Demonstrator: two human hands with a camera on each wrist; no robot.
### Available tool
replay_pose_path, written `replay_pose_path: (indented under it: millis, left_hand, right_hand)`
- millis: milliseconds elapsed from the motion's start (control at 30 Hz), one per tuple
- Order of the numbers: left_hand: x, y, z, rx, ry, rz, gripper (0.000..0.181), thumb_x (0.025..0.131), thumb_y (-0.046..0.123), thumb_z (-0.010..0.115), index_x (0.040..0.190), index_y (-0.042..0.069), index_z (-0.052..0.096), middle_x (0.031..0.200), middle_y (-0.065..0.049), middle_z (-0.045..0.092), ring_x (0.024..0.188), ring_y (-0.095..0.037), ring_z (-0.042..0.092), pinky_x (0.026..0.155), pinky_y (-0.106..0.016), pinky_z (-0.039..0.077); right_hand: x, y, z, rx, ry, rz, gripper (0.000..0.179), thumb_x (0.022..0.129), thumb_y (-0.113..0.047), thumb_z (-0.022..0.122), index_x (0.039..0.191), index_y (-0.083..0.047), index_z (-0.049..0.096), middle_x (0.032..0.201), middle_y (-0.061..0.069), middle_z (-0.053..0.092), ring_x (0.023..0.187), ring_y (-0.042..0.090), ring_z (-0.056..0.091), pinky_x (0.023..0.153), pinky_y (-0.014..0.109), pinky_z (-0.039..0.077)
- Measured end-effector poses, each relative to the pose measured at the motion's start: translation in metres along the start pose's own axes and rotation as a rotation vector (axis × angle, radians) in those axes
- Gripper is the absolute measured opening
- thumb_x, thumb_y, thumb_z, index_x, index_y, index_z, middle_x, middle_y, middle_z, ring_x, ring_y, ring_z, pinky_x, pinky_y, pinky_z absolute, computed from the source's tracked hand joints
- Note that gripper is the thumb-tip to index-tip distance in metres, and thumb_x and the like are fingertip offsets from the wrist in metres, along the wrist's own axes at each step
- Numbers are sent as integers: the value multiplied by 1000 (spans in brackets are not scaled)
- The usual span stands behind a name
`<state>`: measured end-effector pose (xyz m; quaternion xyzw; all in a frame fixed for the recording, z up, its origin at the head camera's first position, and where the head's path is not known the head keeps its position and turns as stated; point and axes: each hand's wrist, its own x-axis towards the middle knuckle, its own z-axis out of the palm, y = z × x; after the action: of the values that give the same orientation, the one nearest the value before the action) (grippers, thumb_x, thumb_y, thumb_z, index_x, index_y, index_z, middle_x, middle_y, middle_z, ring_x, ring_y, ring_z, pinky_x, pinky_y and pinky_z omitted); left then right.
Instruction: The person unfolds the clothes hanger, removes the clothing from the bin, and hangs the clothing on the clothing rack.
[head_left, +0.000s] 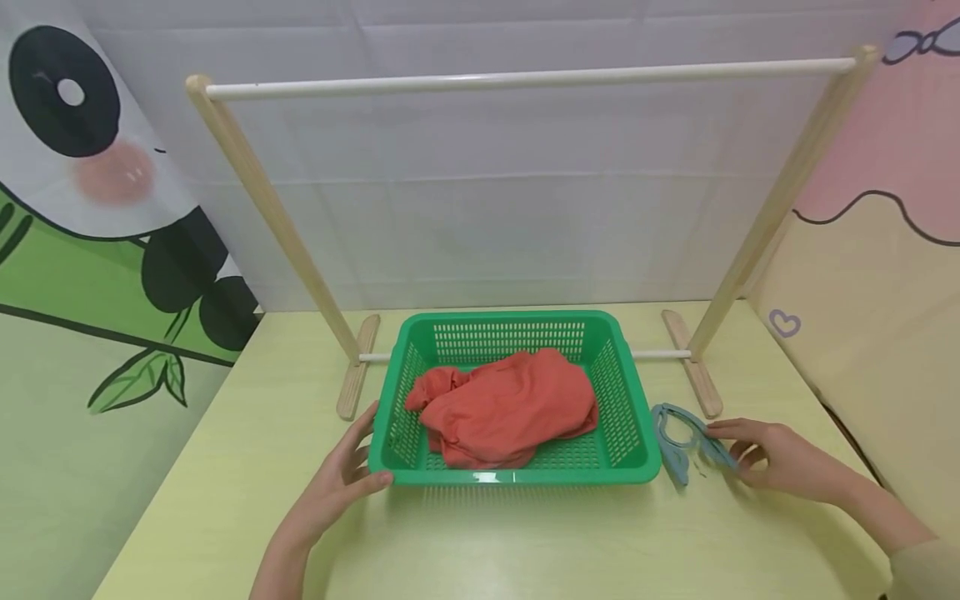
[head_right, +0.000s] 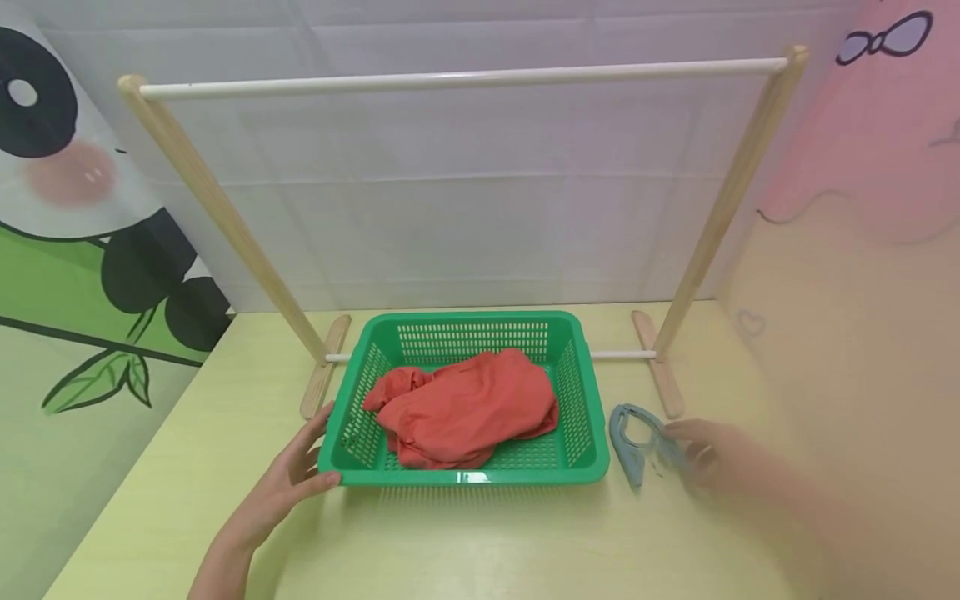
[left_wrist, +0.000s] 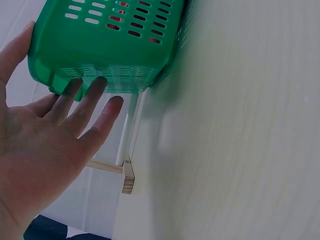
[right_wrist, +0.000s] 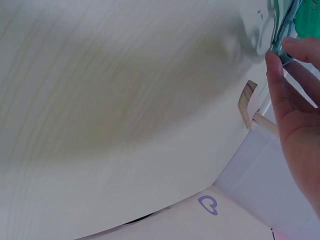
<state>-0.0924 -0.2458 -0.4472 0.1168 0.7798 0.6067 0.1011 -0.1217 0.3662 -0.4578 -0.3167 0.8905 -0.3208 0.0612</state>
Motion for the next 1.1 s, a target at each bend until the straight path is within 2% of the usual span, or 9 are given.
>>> replay_pose_path:
  millis: [133, 267, 333, 433, 500, 567, 867, 1000, 1100]
  left_hand:
    - [-1, 0, 0, 1, 1, -10, 87, 92, 6, 66, 160, 22, 14, 155, -21, 30, 124, -2, 56, 93, -21, 51]
    - [-1, -1, 0, -5, -5, -8, 87, 93, 6, 65, 160, 23, 13, 155, -21, 29, 123, 1, 56, 93, -22, 51]
    - [-1, 0, 1, -1, -2, -11, 87, 93, 6, 65, 160, 23, 13, 155, -20, 30, 125, -4, 56, 93, -21, 51]
    - [-1, 0, 1, 2, 3, -16, 86, 93, 7, 65, 160, 24, 14, 156, -20, 30, 126, -4, 56, 93, -21, 51]
    - [0, 1, 1, 4, 4, -13, 86, 93, 7, 65, 160, 23, 14, 157, -20, 30, 126, -3, 55, 93, -21, 51]
    - [-1, 1, 1, 3, 3, -8, 86, 93, 7, 65, 160, 23, 14, 158, -19, 28, 124, 4, 53, 93, -21, 51]
    - [-2, 0, 1, -3, -9, 11, 86, 93, 6, 64, 160, 22, 13, 163, -17, 22, 126, 10, 48, 94, -21, 51]
    - [-2, -1, 1, -1, -7, 14, 85, 93, 6, 64, 160, 22, 14, 163, -16, 22, 126, 10, 47, 94, -21, 50]
    - [-2, -1, 1, -1, -4, 19, 85, 93, 6, 64, 160, 22, 14, 163, -16, 22, 127, 11, 46, 96, -19, 49]
  right_hand:
    - [4, -6, -6, -39, -29, 91, 46, 83, 3, 70, 129, 6, 60, 99, 4, 70, 80, -6, 62, 65, 21, 55]
    - [5, -8, -9, -29, -57, 145, 49, 85, -2, 71, 132, 4, 58, 97, 3, 69, 79, -6, 61, 65, 20, 54]
    - [5, -7, -9, -20, -40, 126, 51, 85, -2, 72, 133, 4, 57, 98, 4, 67, 80, -3, 60, 64, 20, 54]
    - [3, -5, -7, -36, 15, 78, 53, 82, -1, 76, 132, 2, 58, 96, 0, 64, 79, -2, 58, 63, 19, 52]
    - [3, -5, -5, -73, 59, 47, 52, 79, 0, 77, 129, 0, 61, 91, -5, 63, 77, -3, 56, 62, 19, 51]
    - [4, -7, -5, -116, 98, 29, 50, 78, -2, 80, 126, -3, 65, 89, -10, 64, 77, -5, 55, 61, 19, 49]
    - [12, -24, -10, -323, 258, -18, 40, 69, -12, 88, 106, -19, 75, 84, -22, 66, 72, -7, 52, 58, 16, 43]
    - [16, -30, -14, -391, 310, -40, 37, 68, -13, 88, 102, -22, 75, 89, -19, 68, 72, -7, 55, 59, 11, 43]
    - [19, -34, -19, -397, 334, -49, 35, 70, -11, 86, 101, -21, 75, 86, -19, 67, 71, -9, 55, 60, 7, 42]
